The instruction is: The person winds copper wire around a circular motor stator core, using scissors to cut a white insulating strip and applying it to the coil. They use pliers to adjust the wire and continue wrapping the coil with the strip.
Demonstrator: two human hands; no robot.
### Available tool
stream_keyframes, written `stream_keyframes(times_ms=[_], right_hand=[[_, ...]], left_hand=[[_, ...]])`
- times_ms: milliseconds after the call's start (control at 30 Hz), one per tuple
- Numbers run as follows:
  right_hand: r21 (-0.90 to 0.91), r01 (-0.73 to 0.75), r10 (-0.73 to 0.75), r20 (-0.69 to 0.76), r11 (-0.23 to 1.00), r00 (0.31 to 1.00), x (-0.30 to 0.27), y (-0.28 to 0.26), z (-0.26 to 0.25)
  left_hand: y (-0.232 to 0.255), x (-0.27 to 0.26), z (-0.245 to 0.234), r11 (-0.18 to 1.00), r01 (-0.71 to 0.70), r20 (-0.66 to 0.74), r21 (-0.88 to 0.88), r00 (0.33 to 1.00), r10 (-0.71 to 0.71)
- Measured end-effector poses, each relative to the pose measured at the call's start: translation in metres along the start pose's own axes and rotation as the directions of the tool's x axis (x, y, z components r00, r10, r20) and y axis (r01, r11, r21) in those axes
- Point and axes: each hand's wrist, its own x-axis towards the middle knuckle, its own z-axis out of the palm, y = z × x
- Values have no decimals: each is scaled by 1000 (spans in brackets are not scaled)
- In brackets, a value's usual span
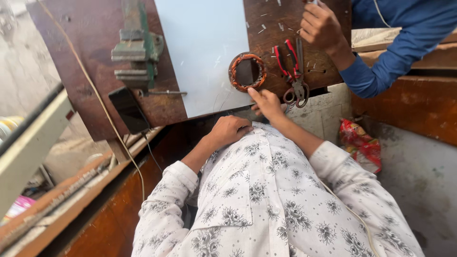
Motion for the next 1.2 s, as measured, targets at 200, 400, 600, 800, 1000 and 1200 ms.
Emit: stream_keyframes(times_ms=[200,400,600,800,1000,1200], right_hand=[[305,-50,86,-107,951,991,21,-14,11],[154,43,-27,-106,987,994,52,-44,-4],[244,-96,111,-45,965,993,43,-57,-5],[331,-190,112,240,924,964,5,-12,21],[273,116,-167,172,955,971,16,4,-3],[180,102,-153,302,978,941,-4,20,-19]], left_hand=[[-24,4,-6,970,222,-694,-101,682,-228],[-98,27,15,523,95,-188,-847,866,-463],[-101,23,104,816,279,-153,-507,902,-404],[-54,12,82,988,107,-52,111,993,-102],[-29,26,4,915,36,-539,402,817,205],[-78,56,-24,846,-46,-497,531,791,356]])
